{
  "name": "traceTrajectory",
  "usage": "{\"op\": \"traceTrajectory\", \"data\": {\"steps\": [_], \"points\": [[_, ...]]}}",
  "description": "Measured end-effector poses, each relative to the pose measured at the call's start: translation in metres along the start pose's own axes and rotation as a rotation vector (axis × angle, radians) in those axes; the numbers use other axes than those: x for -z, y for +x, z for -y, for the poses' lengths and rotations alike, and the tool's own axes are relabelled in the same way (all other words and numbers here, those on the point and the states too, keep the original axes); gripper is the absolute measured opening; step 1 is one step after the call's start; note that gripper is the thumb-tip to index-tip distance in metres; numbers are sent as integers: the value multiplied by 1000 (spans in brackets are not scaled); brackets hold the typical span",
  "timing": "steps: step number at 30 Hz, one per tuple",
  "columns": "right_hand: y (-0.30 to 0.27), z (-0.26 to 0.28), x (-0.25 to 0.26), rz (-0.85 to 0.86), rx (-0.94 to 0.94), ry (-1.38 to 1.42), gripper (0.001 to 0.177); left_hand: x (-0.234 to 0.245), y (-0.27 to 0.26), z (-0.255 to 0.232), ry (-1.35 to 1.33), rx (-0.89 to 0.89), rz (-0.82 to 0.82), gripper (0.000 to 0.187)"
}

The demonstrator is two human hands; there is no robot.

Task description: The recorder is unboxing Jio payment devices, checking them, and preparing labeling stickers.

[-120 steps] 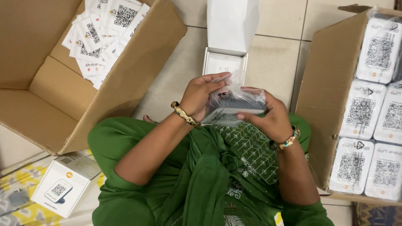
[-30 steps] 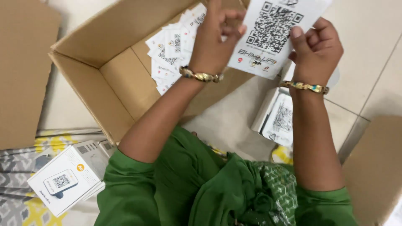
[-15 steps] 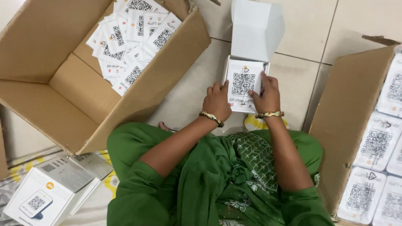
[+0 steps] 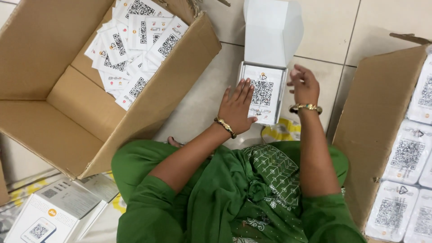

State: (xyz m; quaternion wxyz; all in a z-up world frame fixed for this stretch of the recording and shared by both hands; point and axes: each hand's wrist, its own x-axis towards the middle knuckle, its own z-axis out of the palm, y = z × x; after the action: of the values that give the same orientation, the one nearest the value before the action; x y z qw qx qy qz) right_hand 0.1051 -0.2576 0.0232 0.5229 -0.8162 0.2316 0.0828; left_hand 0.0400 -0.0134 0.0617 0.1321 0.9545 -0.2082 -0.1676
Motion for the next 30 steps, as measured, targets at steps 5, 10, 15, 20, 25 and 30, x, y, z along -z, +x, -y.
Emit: {"op": "traceTrajectory", "data": {"steps": [5, 10, 15, 20, 25, 30], "points": [[46, 78, -9, 165, -358, 562, 95, 11, -1, -3, 19, 23, 31, 103], [54, 86, 11, 134, -215, 725, 115, 7, -2, 0, 23, 15, 20, 102], [-3, 44, 52, 314, 643, 293, 84, -1, -1, 1, -20, -8, -73, 104], [-85, 49, 36, 81, 462, 65, 58, -16, -15, 2, -141, -74, -285, 91], [-94, 31, 37, 68, 584, 161, 54, 32, -45, 1, -108, -73, -367, 34], [-98, 34, 37, 60, 590, 146, 58, 88, -43, 23, -284, 356, -108, 49]]}}
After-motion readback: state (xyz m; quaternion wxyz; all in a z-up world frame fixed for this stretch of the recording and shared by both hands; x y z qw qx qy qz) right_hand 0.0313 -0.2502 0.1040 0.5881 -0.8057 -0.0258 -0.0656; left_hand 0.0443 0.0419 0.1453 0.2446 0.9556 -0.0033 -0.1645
